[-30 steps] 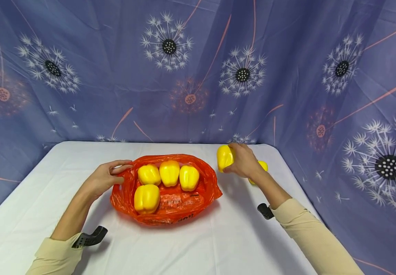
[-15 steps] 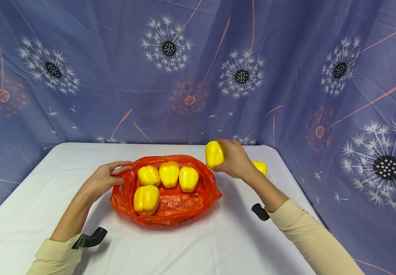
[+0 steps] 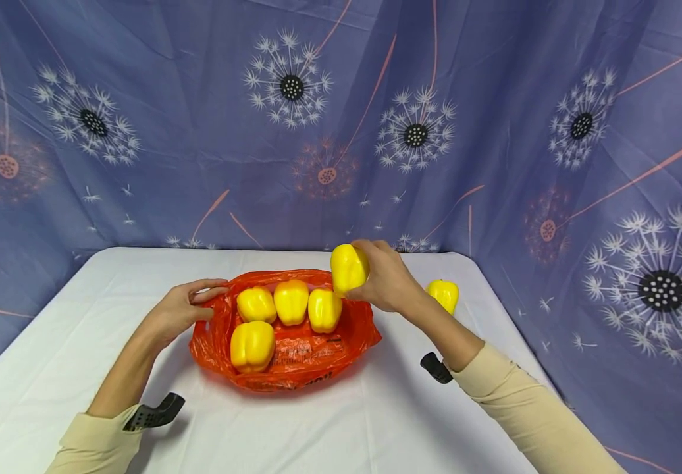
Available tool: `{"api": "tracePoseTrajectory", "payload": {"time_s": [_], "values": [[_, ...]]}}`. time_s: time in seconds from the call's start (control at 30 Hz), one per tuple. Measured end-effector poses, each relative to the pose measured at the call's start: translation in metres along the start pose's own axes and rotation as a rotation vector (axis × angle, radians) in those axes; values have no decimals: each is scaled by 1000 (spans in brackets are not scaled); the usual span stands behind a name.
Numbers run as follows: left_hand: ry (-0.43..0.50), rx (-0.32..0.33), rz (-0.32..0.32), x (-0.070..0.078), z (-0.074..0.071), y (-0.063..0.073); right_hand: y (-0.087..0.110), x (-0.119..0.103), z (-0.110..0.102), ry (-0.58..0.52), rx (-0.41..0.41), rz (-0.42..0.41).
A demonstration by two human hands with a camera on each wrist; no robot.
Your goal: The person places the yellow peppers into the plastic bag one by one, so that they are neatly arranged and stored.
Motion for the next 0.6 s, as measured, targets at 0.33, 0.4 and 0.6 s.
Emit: {"api": "tracePoseTrajectory", "payload": {"time_s": [0.33,0.4,0.6], "values": [[-1,8,-16,-2,0,1,6,-36,14,-72,-44,-55],[-1,9,-14,-2,0,1,7,-42,19,-84,-59,-69],[-3,5,4,1,1,0,11,-59,36,-101,-101,-112]]}}
Point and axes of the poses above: each hand's wrist, its own y-axis away from the middle knuckle, its own z-axis out of the palm, x = y × z, the point moved 8 cm from there along -y, towards the middle knuckle, and after that the axes turned 14 degrees about y, right-handed, at the moved point
